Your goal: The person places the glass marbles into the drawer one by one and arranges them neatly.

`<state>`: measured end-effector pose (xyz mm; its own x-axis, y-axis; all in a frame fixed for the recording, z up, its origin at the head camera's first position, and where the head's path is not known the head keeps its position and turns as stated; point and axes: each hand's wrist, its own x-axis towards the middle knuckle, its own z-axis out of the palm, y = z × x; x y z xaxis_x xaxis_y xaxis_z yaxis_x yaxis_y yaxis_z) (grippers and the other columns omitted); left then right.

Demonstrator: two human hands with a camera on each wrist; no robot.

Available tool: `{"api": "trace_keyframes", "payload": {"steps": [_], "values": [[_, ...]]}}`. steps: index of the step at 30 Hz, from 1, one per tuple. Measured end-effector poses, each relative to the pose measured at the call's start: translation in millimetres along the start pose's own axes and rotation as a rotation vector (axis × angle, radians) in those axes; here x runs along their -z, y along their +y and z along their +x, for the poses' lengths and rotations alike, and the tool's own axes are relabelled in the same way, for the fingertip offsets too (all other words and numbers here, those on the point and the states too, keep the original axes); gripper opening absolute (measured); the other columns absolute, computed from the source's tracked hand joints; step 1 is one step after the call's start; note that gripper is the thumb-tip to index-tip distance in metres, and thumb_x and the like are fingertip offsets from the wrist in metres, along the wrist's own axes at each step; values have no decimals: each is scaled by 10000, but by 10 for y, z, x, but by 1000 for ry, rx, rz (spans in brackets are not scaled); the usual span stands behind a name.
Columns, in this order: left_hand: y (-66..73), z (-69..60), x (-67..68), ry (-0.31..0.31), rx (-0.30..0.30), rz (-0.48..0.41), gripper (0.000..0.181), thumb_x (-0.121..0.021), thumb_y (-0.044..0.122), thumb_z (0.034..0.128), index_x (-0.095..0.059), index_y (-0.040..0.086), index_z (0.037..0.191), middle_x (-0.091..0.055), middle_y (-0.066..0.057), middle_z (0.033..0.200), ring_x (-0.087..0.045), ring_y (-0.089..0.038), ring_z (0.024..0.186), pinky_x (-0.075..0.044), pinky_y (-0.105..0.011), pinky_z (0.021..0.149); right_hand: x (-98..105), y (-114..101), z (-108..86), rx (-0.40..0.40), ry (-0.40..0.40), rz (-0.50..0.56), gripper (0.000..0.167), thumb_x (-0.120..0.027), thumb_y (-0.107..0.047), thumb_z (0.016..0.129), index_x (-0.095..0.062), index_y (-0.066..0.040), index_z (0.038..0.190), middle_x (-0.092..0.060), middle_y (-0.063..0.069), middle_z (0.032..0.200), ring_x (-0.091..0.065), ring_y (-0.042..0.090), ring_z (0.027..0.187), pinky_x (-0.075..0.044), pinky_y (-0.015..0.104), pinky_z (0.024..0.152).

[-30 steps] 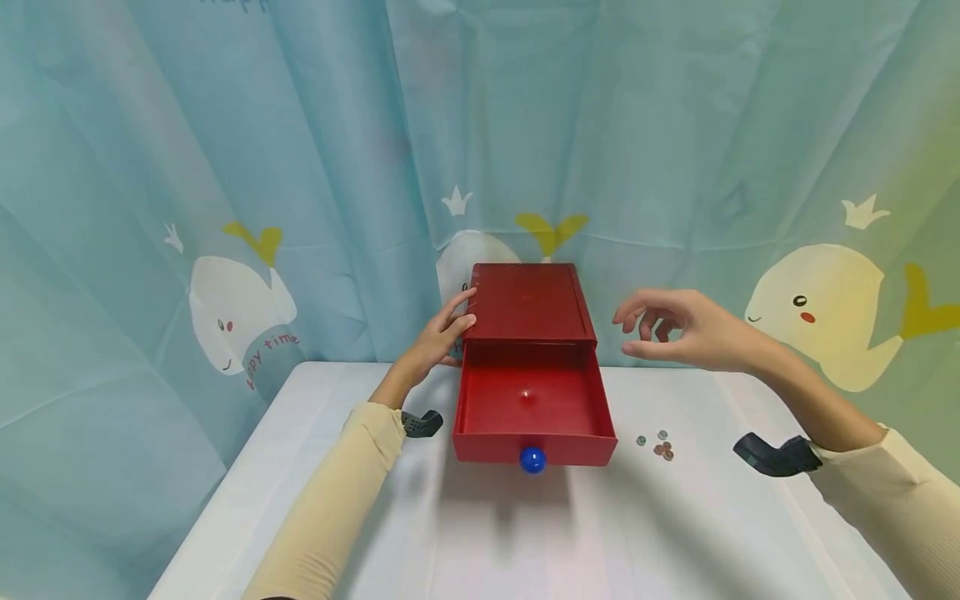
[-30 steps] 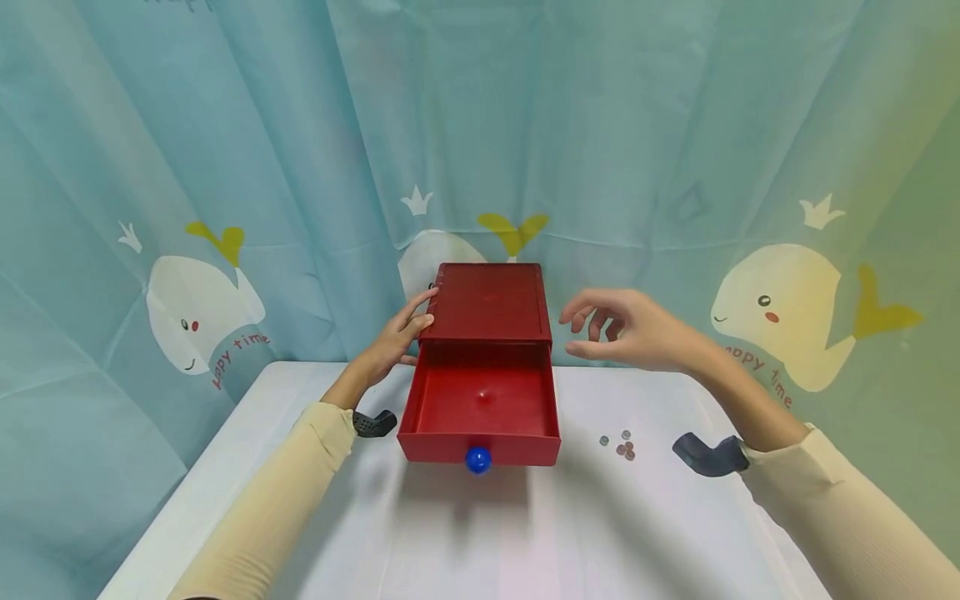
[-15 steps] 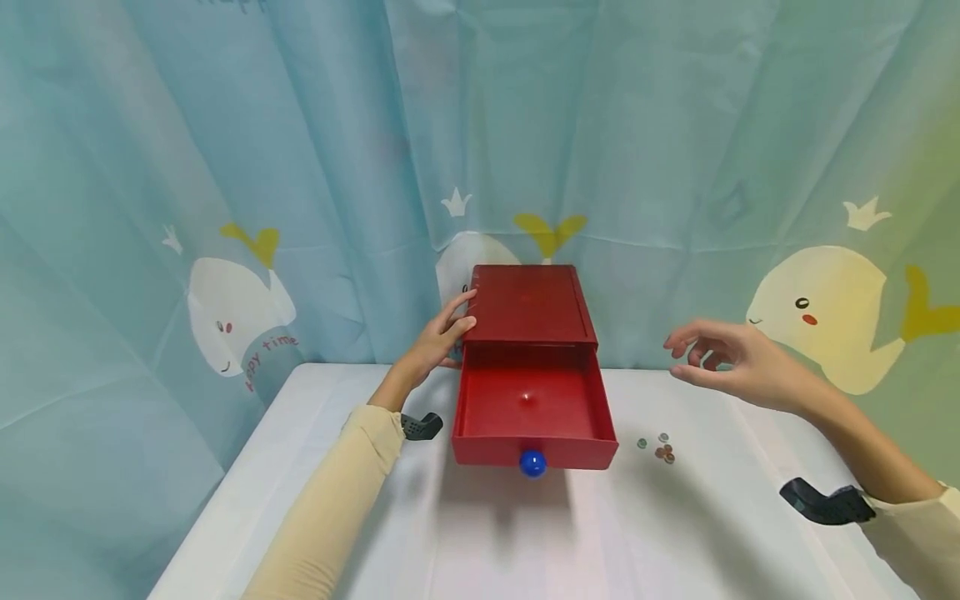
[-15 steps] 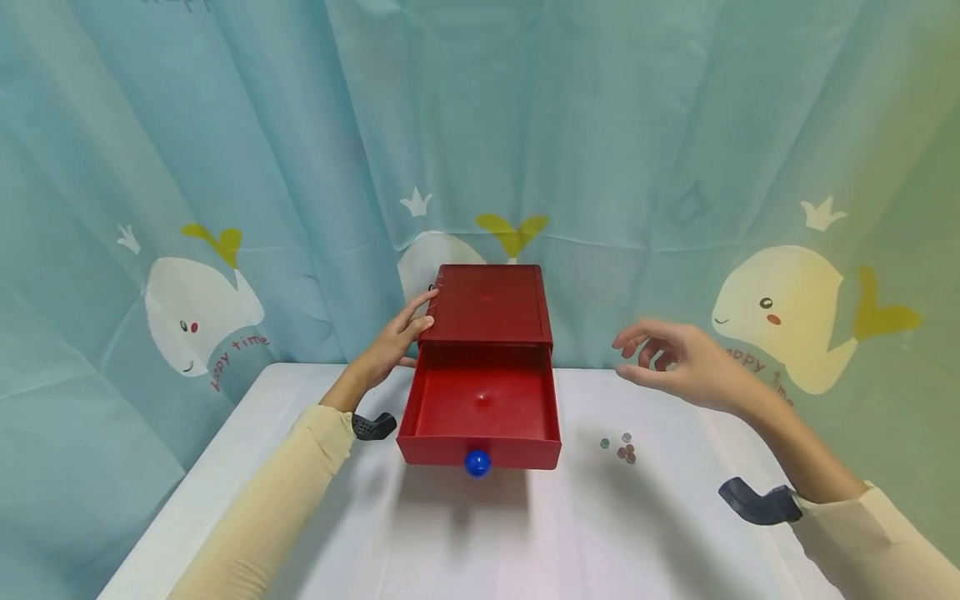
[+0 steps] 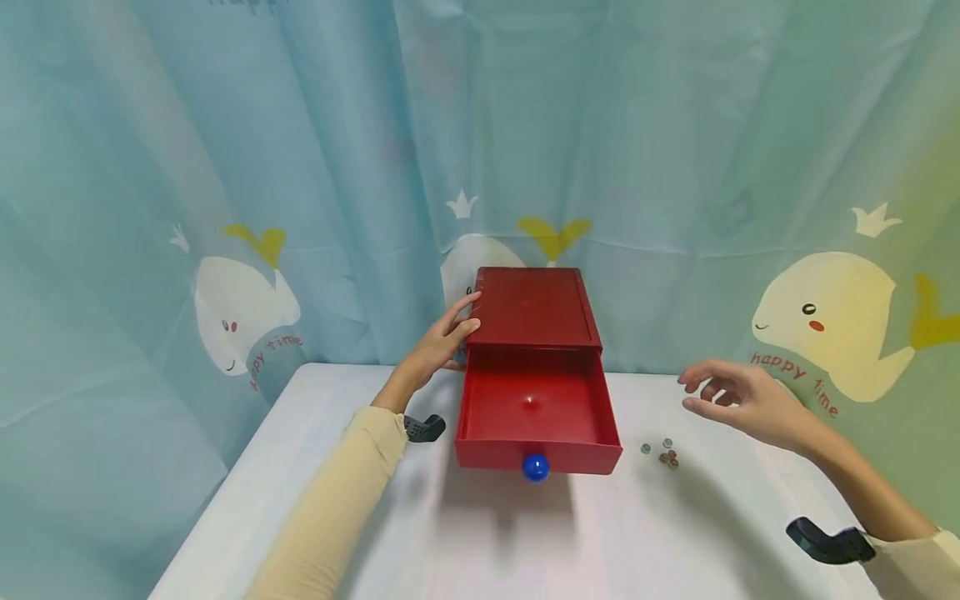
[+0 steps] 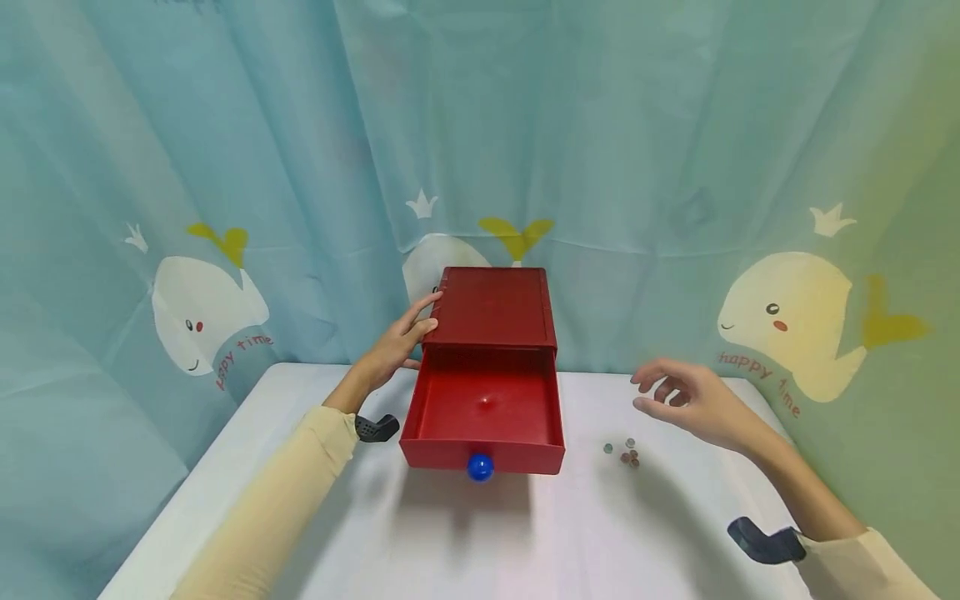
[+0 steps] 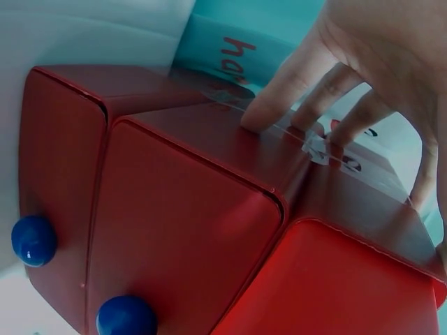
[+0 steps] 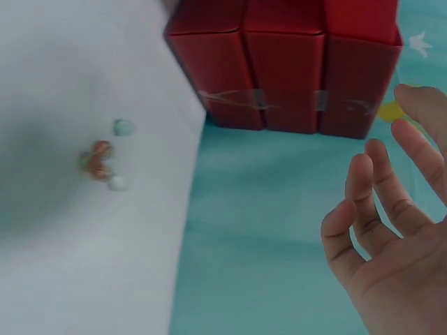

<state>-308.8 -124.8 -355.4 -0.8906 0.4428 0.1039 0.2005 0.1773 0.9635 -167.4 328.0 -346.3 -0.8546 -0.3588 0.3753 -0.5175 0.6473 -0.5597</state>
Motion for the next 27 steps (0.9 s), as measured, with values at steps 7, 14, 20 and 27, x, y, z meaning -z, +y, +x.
{"api": "trace_keyframes", "payload": {"steps": [7, 14, 20, 27], "values": [[-5, 33, -41, -5, -6, -11, 619, -518, 448, 1023, -295, 434, 1600, -374, -98, 1613, -487, -340, 1374, -550, -606, 913, -161, 224, -160, -33, 16, 19, 255, -799, -86, 890, -698, -208, 1090, -691, -15, 993, -670, 98, 786, -523, 238, 639], [-12, 48, -31, -3, -7, -18, 616, -532, 462, 1017, -311, 445, 1592, -370, -87, 1619, -480, -333, 1382, -547, -611, 916, -332, 387, -281, -58, 18, 57, 242, -790, -78, 895, -699, -192, 1088, -692, 57, 998, -662, 97, 798, -530, 251, 643], [-7, 45, -36, -5, -11, -17, 624, -527, 458, 1014, -306, 437, 1597, -368, -93, 1620, -483, -345, 1375, -554, -606, 905, -468, 545, -398, -55, -1, 82, 244, -787, -38, 883, -705, -162, 1076, -694, 12, 970, -654, 91, 783, -515, 245, 645], [23, 19, -6, -5, -13, -13, 630, -520, 458, 1012, -301, 425, 1602, -367, -108, 1617, -462, -359, 1386, -544, -622, 911, -617, 703, -475, -54, -48, 148, 186, -762, -3, 890, -696, -52, 1057, -689, 47, 916, -668, 113, 757, -521, 245, 654]]}}
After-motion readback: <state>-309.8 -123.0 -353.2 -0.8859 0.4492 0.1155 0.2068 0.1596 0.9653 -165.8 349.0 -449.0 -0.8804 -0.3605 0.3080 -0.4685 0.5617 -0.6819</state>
